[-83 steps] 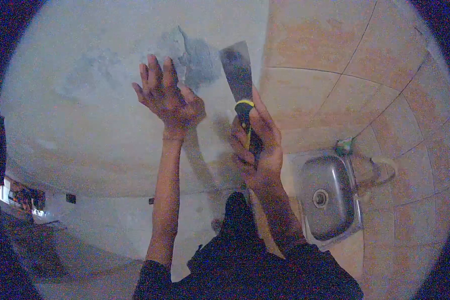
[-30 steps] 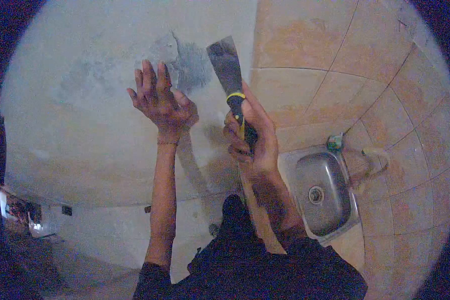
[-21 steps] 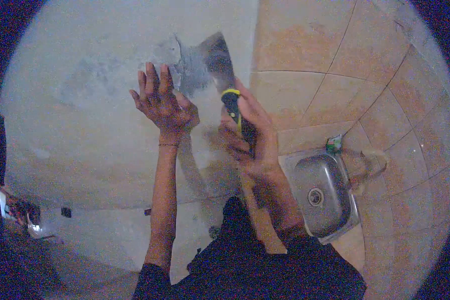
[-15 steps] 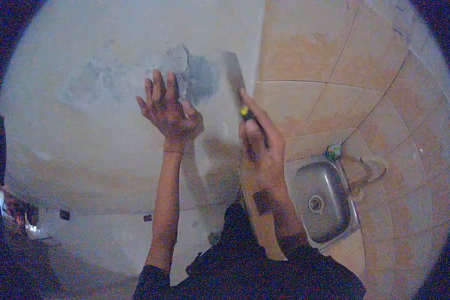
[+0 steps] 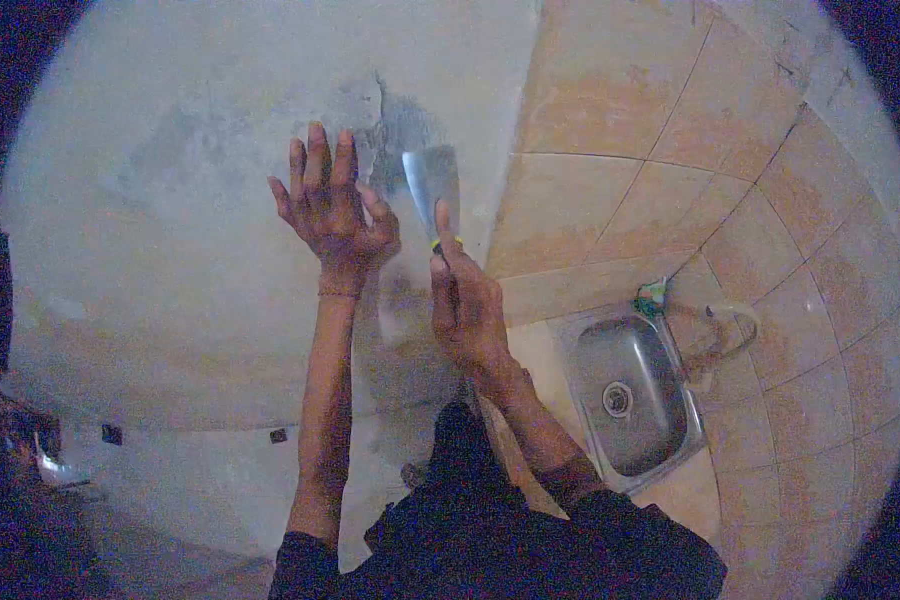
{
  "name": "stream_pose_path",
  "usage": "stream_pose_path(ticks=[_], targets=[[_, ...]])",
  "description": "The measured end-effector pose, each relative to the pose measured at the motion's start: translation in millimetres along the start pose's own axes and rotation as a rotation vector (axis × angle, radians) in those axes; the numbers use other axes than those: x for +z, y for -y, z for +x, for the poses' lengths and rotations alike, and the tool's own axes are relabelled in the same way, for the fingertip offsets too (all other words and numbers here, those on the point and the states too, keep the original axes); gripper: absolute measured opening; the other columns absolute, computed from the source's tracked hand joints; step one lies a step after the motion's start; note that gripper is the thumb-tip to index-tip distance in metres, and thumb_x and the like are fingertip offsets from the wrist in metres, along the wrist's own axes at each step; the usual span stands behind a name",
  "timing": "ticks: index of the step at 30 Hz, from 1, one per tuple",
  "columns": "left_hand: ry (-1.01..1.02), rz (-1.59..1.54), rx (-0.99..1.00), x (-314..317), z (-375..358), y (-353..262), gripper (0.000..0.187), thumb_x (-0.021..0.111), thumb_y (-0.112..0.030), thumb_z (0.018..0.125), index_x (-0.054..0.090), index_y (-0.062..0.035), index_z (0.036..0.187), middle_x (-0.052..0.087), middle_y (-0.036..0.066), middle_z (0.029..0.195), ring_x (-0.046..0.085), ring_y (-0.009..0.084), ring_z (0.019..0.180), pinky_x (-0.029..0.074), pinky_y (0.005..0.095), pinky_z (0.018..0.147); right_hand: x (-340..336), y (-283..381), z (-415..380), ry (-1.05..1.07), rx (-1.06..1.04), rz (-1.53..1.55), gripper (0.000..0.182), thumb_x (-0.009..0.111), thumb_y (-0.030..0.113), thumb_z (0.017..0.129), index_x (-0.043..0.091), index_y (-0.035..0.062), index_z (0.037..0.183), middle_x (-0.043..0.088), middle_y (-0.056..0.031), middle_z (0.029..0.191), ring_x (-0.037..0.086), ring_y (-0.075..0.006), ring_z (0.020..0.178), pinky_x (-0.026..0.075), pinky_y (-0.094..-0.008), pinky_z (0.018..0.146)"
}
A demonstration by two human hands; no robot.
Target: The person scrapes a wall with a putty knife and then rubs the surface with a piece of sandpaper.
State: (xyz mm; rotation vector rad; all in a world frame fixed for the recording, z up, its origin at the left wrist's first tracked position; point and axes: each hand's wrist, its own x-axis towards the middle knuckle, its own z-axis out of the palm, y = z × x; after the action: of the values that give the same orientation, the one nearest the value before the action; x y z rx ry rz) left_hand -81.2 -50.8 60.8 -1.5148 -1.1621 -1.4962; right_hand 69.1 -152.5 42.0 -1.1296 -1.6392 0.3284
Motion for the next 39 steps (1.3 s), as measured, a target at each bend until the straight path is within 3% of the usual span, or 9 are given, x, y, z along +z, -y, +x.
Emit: stream_pose_path(ticks=[6,12,15,18,21,24,33,35,39], targets=[[0.008,0.002,0.003,0.0,0.0,0.7,0.064,0.048,-0.025,0.079,0.05,-0.0216,0.143,0.044,0.003,0.151,0.035,0.0229,0.142,0.004,0.0503,0.121,-10.0,19.3,11.5,0.07,0.422,0.551,0.046,0.06,0.028,0.096,0.047,0.0058,0.135,0.057,-0.0025,0.061,0.058,-0.0113,0.056,0.046,-0.0289,0.047],[-0.005,0.003,-0.002,0.6,-0.7,0.0,0.063,0.048,-0.026,0.08,0.05,-0.0216,0.143,0.044,0.003,0.15,0.035,0.0236,0.141,0.004,0.0506,0.121,-12.6,-12.9,10.2,-0.165,0.322,1.175,0.042,0.059,0.018,0.096,0.04,0.0129,0.133,0.054,-0.0035,0.079,0.053,-0.0102,0.056,0.039,-0.025,0.036],[0.004,-0.018,-0.003,-1.5,-0.1,-2.3,0.062,0.047,-0.026,0.081,0.05,-0.021,0.143,0.045,0.004,0.15,0.036,0.0243,0.141,0.004,0.0508,0.121,-34.5,-17.4,6.7,0.036,0.293,1.483,0.049,0.057,0.025,0.098,0.034,0.018,0.14,0.046,-0.0029,0.082,0.048,-0.0115,0.054,0.04,-0.0244,0.037],[-0.018,0.01,0.004,2.5,-1.4,-3.3,0.062,0.046,-0.027,0.081,0.051,-0.0197,0.142,0.045,0.005,0.15,0.036,0.025,0.141,0.004,0.0507,0.121,-34.4,-34.6,1.9,0.159,0.331,1.628,0.046,0.05,0.037,0.101,0.033,0.0175,0.14,0.04,-0.0013,0.079,0.04,-0.0093,0.055,0.036,-0.02,0.039],[-0.052,0.023,0.027,5.3,-0.8,-3.5,0.062,0.045,-0.027,0.081,0.051,-0.0184,0.142,0.045,0.006,0.15,0.036,0.0259,0.141,0.004,0.0506,0.121,-27.0,-0.2,9.7,0.085,0.284,1.448,0.047,0.045,0.042,0.102,0.031,0.0225,0.142,0.041,-0.0027,0.079,0.041,-0.0082,0.052,0.038,-0.0194,0.036],[-0.058,0.012,0.036,7.0,-1.4,-4.0,0.061,0.044,-0.027,0.081,0.052,-0.0179,0.141,0.045,0.007,0.149,0.036,0.0265,0.141,0.004,0.0505,0.121,-22.0,-11.0,7.8,0.132,0.232,1.279,0.067,0.048,0.045,0.1,0.017,0.0208,0.154,0.049,-0.0046,0.079,0.044,-0.0091,0.047,0.039,-0.02,0.036],[-0.054,0.052,0.057,8.8,-2.5,-7.2,0.06,0.043,-0.028,0.083,0.052,-0.0129,0.14,0.046,0.012,0.148,0.034,0.0312,0.142,0.004,0.0503,0.12,-6.3,-41.8,2.2,0.198,0.341,1.758,0.043,0.042,0.036,0.105,0.034,0.0266,0.145,0.042,-0.0044,0.075,0.038,-0.007,0.043,0.035,-0.016,0.03],[-0.053,0.058,0.051,10.2,-2.8,-7.6,0.059,0.043,-0.028,0.084,0.052,-0.0119,0.14,0.046,0.013,0.148,0.033,0.0314,0.142,0.004,0.0502,0.12,-10.4,-39.2,3.8,0.311,0.531,1.902,0.041,0.041,0.034,0.105,0.035,0.0267,0.145,0.041,-0.0045,0.075,0.037,-0.0071,0.043,0.034,-0.0158,0.029],[-0.035,0.08,0.052,10.8,-4.3,-6.8,0.058,0.043,-0.028,0.085,0.052,-0.0104,0.14,0.045,0.014,0.148,0.033,0.0312,0.142,0.004,0.0502,0.12,-14.6,-18.0,10.4,0.438,0.616,2.006,0.033,0.039,0.032,0.106,0.044,0.0176,0.135,0.039,-0.0054,0.076,0.037,-0.0073,0.044,0.034,-0.0154,0.028]])
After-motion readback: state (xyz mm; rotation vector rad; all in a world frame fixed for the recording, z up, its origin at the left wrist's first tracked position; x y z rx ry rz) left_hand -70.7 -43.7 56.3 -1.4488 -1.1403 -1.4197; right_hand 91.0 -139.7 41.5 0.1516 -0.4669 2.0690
